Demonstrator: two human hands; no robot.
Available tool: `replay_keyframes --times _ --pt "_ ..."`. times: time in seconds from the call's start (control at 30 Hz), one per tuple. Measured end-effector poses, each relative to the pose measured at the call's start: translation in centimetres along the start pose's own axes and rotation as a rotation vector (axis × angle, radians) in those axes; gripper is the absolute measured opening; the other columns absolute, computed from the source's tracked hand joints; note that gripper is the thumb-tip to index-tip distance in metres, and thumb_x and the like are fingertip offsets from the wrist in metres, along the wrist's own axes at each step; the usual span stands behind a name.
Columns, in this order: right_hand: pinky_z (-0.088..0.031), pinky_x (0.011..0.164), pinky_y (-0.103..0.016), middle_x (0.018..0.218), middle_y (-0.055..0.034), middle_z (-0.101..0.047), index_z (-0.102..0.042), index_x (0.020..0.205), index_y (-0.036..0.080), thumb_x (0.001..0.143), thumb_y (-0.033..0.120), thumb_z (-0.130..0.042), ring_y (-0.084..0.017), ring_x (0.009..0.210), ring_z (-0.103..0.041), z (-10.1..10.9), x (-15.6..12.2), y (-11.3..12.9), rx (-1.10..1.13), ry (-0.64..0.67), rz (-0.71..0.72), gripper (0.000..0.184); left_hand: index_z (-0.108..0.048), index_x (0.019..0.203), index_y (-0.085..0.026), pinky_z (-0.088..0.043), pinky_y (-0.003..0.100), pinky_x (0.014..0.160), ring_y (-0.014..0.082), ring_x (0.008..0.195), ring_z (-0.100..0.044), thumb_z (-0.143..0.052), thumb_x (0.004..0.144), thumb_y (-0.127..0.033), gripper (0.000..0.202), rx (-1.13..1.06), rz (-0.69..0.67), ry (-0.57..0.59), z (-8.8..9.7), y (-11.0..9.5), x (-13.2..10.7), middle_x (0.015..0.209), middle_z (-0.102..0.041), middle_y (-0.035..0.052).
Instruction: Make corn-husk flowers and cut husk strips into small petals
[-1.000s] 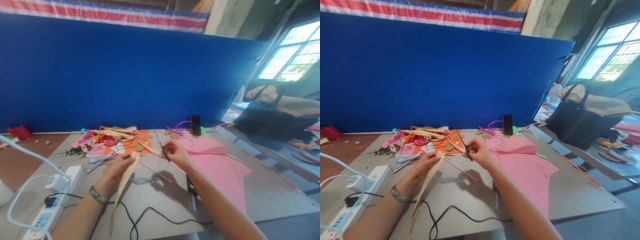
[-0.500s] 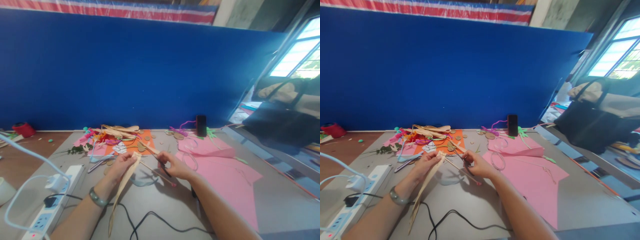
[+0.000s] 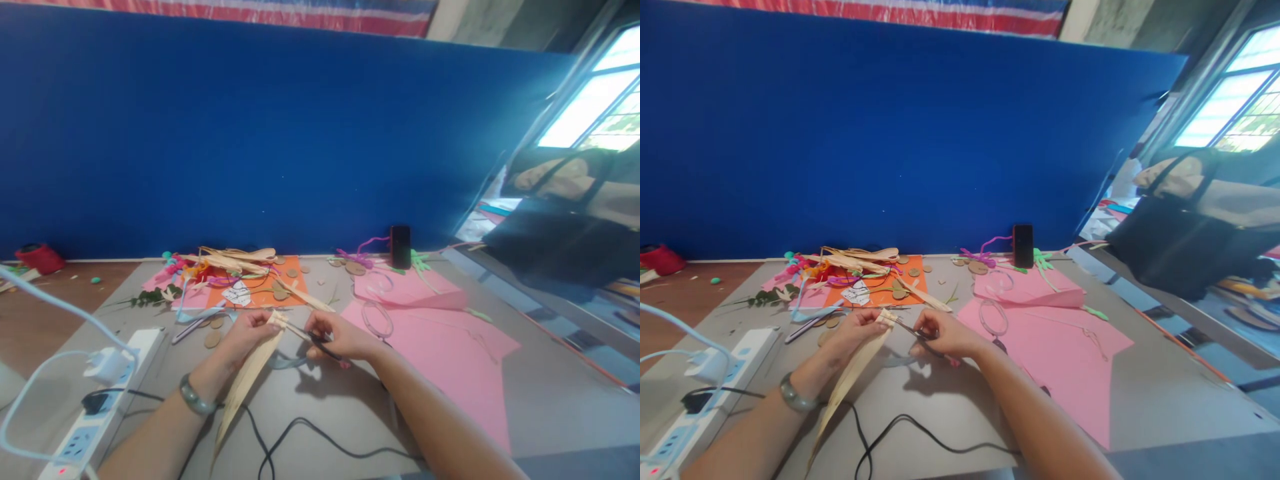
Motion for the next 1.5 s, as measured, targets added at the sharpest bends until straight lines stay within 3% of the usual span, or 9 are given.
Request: replay_keyframes --times 0.37,0.77,1.03,1.5 --pt "-0.027 0.033 -0.015 0.054 0.0097 -0.05 -0.051 0.083 0.018 0.056 0.045 -0.081 -0.005 0.036 -0.042 -0.2 0.4 -0.6 0.085 0.008 -0.022 0.049 -0.067 0.069 -0.012 -0.041 0.021 0.05 0.0113 0.051 -0.058 -0.082 0.057 -0.03 0.026 0.005 0.078 0.002 -0.1 0.3 0.0 0.06 -0.067 0.0026" --pt "-0.034 0.033 -0.017 0.055 0.0083 -0.051 -0.054 0.078 0.019 0.053 0.044 -0.083 -0.007 0.039 -0.044 -0.1 0.8 -1.6 0.056 0.001 -0.035 0.046 -0.065 0.064 -0.012 -0.039 0.021 0.047 0.0106 0.044 -0.055 -0.083 0.055 -0.03 0.026 -0.012 0.151 -0.014 -0.6 0.1 -0.2 0.054 -0.066 0.002" --pt "-0.03 0.027 -0.017 0.049 0.0096 -0.05 -0.052 0.077 0.019 0.058 0.045 -0.08 -0.006 0.03 -0.039 -0.1 0.7 -1.9 0.069 0.035 -0.06 0.043 -0.066 0.064 -0.012 -0.04 0.02 0.046 0.01 0.044 -0.055 -0.083 0.055 -0.03 0.027 -0.036 0.178 -0.009 -0.5 0.3 -0.1 0.053 -0.065 0.0018" --pt "-0.033 0.024 -0.018 0.048 0.0088 -0.051 -0.053 0.077 0.019 0.061 0.05 -0.077 -0.006 0.029 -0.037 -0.1 0.3 -1.5 -0.053 0.002 -0.089 0.042 -0.064 0.06 -0.012 -0.035 0.02 0.043 0.0085 0.041 -0.051 -0.082 0.055 -0.031 0.027 -0.045 0.201 0.032 -0.1 0.8 0.2 0.05 -0.061 0.0004"
Point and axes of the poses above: each hand's wrist, its own x-axis towards the middle knuckle, its own z-axis out of the back of the hand, y = z × x, the point moved 1 cm from there along x, towards the middle knuckle
